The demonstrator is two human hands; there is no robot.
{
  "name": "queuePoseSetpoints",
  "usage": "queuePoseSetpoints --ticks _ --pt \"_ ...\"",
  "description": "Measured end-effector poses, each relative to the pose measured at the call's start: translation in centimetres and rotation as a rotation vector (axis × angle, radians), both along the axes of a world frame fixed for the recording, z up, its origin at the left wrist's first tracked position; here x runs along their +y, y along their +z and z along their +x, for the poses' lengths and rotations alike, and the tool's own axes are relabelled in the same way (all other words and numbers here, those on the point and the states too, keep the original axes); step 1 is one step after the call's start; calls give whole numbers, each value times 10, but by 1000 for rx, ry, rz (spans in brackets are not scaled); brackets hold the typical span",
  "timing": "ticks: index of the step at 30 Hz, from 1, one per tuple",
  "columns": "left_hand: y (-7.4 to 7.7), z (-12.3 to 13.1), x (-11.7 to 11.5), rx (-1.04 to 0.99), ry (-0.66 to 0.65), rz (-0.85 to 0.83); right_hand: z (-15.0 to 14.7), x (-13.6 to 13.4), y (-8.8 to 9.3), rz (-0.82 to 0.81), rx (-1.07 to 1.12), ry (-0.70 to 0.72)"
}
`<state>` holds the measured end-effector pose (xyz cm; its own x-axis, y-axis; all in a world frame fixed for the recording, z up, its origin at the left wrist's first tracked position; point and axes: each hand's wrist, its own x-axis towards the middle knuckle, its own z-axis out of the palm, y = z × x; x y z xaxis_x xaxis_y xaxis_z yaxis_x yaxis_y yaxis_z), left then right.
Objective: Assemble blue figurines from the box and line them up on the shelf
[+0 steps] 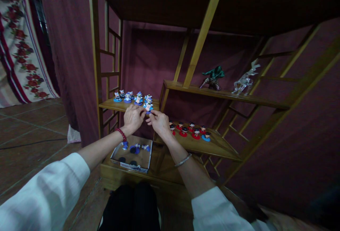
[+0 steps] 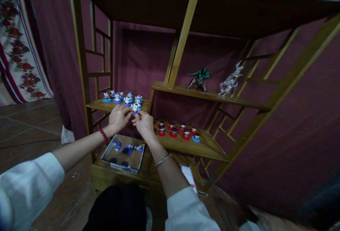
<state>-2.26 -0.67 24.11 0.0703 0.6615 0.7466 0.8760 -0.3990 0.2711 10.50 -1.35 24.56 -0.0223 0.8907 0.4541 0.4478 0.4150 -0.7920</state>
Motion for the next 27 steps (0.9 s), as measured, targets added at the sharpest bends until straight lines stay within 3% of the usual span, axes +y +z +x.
queuePoseSetpoints --ticks 11,27 --pt "1 6 0 -118 138 -34 1 -5 2 -1 15 -7" --pt "6 13 7 -45 47 -168 4 2 -5 64 -20 1"
